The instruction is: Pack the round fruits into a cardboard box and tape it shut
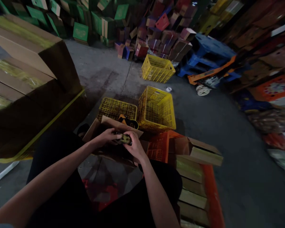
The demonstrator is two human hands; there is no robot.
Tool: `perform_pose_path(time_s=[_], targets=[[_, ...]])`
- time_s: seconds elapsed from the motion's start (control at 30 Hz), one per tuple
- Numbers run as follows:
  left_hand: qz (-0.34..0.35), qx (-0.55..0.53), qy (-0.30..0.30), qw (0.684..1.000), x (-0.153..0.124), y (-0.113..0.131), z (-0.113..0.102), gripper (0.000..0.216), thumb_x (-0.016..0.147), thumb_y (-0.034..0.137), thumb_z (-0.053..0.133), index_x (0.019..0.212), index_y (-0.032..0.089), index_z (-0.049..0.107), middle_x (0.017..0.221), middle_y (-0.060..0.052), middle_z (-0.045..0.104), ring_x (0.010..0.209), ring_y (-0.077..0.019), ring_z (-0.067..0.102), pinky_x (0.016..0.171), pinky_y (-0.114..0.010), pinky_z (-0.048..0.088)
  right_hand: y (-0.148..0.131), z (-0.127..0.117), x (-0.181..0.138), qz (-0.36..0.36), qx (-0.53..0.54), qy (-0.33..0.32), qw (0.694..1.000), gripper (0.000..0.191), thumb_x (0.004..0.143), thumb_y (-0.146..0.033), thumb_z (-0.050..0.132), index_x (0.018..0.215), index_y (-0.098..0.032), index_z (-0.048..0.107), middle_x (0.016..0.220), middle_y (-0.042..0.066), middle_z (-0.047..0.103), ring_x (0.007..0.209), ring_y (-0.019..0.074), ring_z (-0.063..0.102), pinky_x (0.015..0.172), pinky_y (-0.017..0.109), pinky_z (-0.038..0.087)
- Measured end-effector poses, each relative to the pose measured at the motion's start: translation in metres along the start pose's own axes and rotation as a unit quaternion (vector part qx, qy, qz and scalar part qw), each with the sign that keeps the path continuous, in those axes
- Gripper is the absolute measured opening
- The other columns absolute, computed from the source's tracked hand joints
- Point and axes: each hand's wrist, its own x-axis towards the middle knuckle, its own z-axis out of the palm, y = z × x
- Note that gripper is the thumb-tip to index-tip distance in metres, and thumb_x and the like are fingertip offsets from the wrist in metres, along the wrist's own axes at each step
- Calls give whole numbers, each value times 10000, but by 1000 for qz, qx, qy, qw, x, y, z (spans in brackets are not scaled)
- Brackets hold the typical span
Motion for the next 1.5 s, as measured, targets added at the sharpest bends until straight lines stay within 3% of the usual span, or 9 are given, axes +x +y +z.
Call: perform_pose_path(time_s=[0.27,0.4,0.53,0.7,0.83,0.93,1.07,1.2,1.5], targets=[[131,141,47,980,0,4,-12,504,696,384,814,1108,157,634,1015,-60,683,930,-229,635,798,-313,503,0,-16,-5,18,57,-50,997,723,847,-337,709,1489,-358,378,1557,53,390,1430,253,370,1148,425,346],[144,196,-6,970,6,2,-20,480,675,365,812,1075,152,652,970,-50,691,921,-237,638,818,-325,492,3,-20,-4,39,35,-20,998,558,874,-378,686,1403,-306,523,1473,72,513,1380,257,449,1129,424,367],[156,199,-51,966,13,-6,-25,540,684,351,789,1162,151,640,1088,-86,703,1028,-267,647,895,-356,493,6,-18,-5,44,34,-58,997,576,827,-360,736,1371,-281,564,1385,81,603,1261,254,568,1043,395,440],[141,312,29,939,15,-11,-26,417,738,208,622,1142,124,682,1153,-114,713,1098,-272,650,964,-347,489,15,-16,-11,104,-64,-40,992,478,816,-327,726,1274,-232,632,1149,86,710,1051,243,662,903,360,489],[107,470,-29,876,12,-16,-23,389,785,101,481,1057,175,748,1116,-57,746,1063,-217,666,957,-275,479,21,-10,-10,143,-126,-30,981,350,854,-158,594,1190,-220,672,932,40,739,888,202,684,829,305,486],[79,520,-60,849,8,-27,-17,420,751,61,488,1037,198,761,1089,-44,760,1032,-204,675,931,-255,483,18,-3,-8,130,-150,-96,975,327,823,-91,574,1087,-219,718,962,41,754,918,201,689,814,270,467],[26,575,-55,816,2,-47,-11,303,743,117,571,969,157,768,975,-115,765,877,-245,711,778,-272,525,11,7,-7,151,-230,-193,942,340,824,-126,591,1134,-228,686,1010,50,752,959,219,683,776,263,442],[3,619,-36,784,2,-56,-10,236,792,182,592,937,97,757,992,-200,739,914,-291,709,806,-309,531,8,13,-7,172,-288,-221,916,333,834,-137,579,1154,-188,655,1059,118,734,1022,264,666,790,296,431],[26,620,3,784,1,-58,-8,185,774,239,645,889,141,751,907,-161,741,916,-293,707,838,-315,533,11,16,-8,158,-276,-234,919,308,819,-103,597,1099,-197,686,1097,124,732,1048,255,667,828,303,446]])
